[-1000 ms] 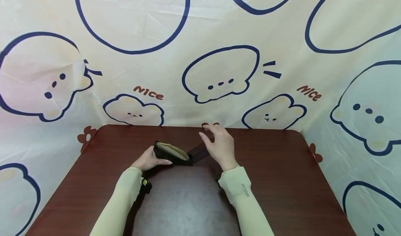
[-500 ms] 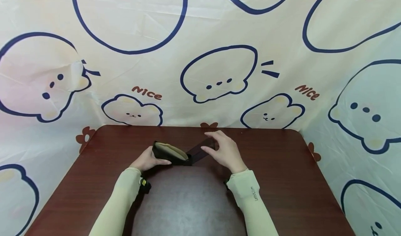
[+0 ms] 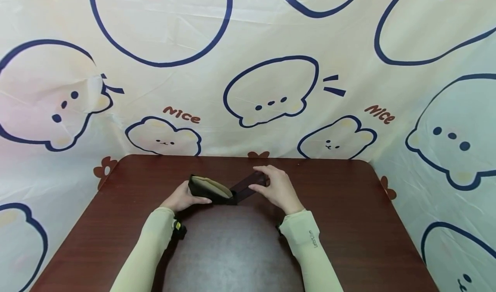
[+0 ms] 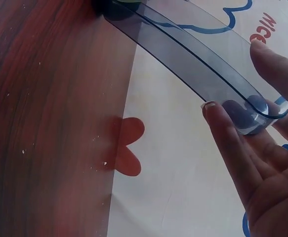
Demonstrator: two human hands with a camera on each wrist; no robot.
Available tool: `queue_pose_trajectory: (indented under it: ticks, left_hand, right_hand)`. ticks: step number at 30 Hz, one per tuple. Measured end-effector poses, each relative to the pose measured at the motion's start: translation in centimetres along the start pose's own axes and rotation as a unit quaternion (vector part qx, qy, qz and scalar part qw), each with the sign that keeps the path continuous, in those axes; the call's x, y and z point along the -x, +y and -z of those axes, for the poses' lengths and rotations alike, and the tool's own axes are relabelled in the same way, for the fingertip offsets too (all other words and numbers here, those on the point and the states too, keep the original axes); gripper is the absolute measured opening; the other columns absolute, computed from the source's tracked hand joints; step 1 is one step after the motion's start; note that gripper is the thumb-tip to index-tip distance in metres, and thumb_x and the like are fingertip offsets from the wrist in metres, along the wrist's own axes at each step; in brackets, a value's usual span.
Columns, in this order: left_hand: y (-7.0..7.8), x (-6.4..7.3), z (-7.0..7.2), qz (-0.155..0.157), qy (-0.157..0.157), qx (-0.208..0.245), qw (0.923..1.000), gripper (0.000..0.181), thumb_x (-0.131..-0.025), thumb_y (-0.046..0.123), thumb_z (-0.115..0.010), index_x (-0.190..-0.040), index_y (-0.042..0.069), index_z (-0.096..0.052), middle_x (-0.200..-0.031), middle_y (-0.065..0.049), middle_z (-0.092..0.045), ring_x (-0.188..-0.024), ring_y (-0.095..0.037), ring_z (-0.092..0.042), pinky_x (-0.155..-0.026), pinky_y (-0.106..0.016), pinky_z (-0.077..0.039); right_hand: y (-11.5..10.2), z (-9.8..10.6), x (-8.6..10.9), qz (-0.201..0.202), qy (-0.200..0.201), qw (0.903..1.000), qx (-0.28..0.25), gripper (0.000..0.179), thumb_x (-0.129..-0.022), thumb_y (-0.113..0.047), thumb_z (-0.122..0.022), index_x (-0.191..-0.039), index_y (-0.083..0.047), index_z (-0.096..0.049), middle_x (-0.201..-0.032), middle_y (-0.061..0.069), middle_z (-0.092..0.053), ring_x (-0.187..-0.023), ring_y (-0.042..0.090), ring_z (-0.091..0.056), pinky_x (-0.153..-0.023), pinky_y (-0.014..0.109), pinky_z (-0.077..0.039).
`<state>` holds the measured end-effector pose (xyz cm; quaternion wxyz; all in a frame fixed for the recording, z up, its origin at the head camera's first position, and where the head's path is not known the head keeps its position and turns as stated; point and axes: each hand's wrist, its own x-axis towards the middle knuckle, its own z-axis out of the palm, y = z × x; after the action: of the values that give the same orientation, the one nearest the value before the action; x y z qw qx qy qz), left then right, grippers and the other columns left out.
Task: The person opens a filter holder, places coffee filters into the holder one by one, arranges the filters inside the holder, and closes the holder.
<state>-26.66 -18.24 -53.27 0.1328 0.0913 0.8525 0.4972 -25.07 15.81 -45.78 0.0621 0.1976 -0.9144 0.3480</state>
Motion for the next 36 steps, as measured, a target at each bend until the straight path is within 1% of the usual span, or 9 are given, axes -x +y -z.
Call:
queue_pose_trajectory:
  ticks: [5,12,16,19,20,24,29,30,36]
  left_hand:
    - [0.0,-0.1,0.1,-0.009,-0.002,-0.002,1.0000,0.057,-0.079,0.032,-0.093,-0.129,0.024,-0.069,-0.119,0.005,-0.074,-0.113,-0.016,-0.066,-0.104,-0.047,-0.051]
    - [0.0,-0.1,0.2,-0.025,-0.002,0.000,0.9997,0.059,-0.080,0.028,-0.092,-0.134,0.026,-0.068,-0.124,0.004,-0.073,-0.117,-0.018,-0.066,-0.108,-0.048,-0.049]
    - [0.0,0.0,0.2,-0.017,-0.002,0.002,0.9999,0.058,-0.079,0.028,-0.092,-0.132,0.025,-0.068,-0.122,0.004,-0.074,-0.115,-0.017,-0.066,-0.107,-0.048,-0.049]
    - [-0.1,0.2,0.2,-0.001,0.000,0.003,1.0000,0.055,-0.079,0.030,-0.093,-0.128,0.024,-0.070,-0.118,0.004,-0.074,-0.111,-0.017,-0.067,-0.105,-0.048,-0.050]
    - [-0.2,0.2,0.2,0.001,0.000,0.003,1.0000,0.054,-0.078,0.031,-0.093,-0.127,0.024,-0.070,-0.118,0.004,-0.074,-0.110,-0.016,-0.067,-0.105,-0.048,-0.050]
    - [-0.2,0.1,0.2,0.002,0.003,0.005,1.0000,0.056,-0.078,0.032,-0.093,-0.128,0.023,-0.070,-0.118,0.004,-0.074,-0.109,-0.016,-0.067,-0.106,-0.048,-0.050]
    - [-0.1,-0.1,0.2,-0.002,0.005,0.006,1.0000,0.056,-0.077,0.029,-0.094,-0.128,0.022,-0.070,-0.118,0.003,-0.074,-0.109,-0.018,-0.067,-0.106,-0.050,-0.049]
    - [-0.1,-0.1,0.2,-0.006,0.005,0.003,1.0000,0.057,-0.078,0.029,-0.094,-0.129,0.022,-0.070,-0.119,0.003,-0.074,-0.110,-0.018,-0.067,-0.106,-0.050,-0.049]
    - [-0.1,-0.1,0.0,-0.014,0.002,0.005,0.9999,0.057,-0.079,0.029,-0.093,-0.130,0.021,-0.070,-0.123,0.000,-0.073,-0.112,-0.019,-0.066,-0.107,-0.053,-0.048]
  right_hand:
    - [-0.4,-0.2,-0.3,0.010,0.006,0.9999,-0.007,0.055,-0.086,-0.030,-0.087,-0.137,-0.019,-0.068,-0.123,0.001,-0.071,-0.085,0.016,-0.058,-0.077,0.034,-0.052]
    - [-1.5,-0.9,-1.3,0.033,0.003,0.9993,-0.019,0.056,-0.087,-0.030,-0.086,-0.139,-0.020,-0.066,-0.135,0.001,-0.069,-0.090,0.017,-0.057,-0.081,0.034,-0.050]
    - [-2.2,-1.4,-1.8,0.043,-0.003,0.9989,-0.020,0.057,-0.089,-0.029,-0.085,-0.141,-0.021,-0.065,-0.136,0.001,-0.068,-0.088,0.018,-0.056,-0.081,0.035,-0.050]
    - [-2.7,-1.7,-2.1,0.052,-0.008,0.9985,-0.015,0.058,-0.089,-0.029,-0.084,-0.142,-0.020,-0.064,-0.136,0.001,-0.068,-0.092,0.017,-0.059,-0.084,0.036,-0.051]
    - [-2.9,-1.8,-2.2,0.056,-0.009,0.9983,-0.013,0.058,-0.089,-0.029,-0.084,-0.142,-0.020,-0.064,-0.136,0.001,-0.068,-0.097,0.017,-0.061,-0.086,0.036,-0.052]
    - [-3.7,-2.3,-2.7,0.067,-0.016,0.9976,-0.009,0.059,-0.089,-0.030,-0.084,-0.144,-0.021,-0.062,-0.137,0.001,-0.068,-0.097,0.019,-0.064,-0.086,0.039,-0.054]
    - [-4.7,-2.9,-3.3,0.075,-0.029,0.9968,0.000,0.062,-0.090,-0.031,-0.083,-0.147,-0.024,-0.060,-0.139,0.000,-0.067,-0.119,0.019,-0.066,-0.099,0.041,-0.055]
    - [-4.9,-3.1,-3.3,0.077,-0.032,0.9965,0.004,0.063,-0.090,-0.032,-0.083,-0.148,-0.024,-0.059,-0.138,0.000,-0.067,-0.120,0.020,-0.066,-0.099,0.042,-0.055]
    - [-5.9,-4.1,-3.8,0.089,-0.047,0.9944,0.029,0.066,-0.092,-0.035,-0.081,-0.152,-0.031,-0.054,-0.124,-0.001,-0.070,-0.099,0.014,-0.066,-0.087,0.036,-0.057]
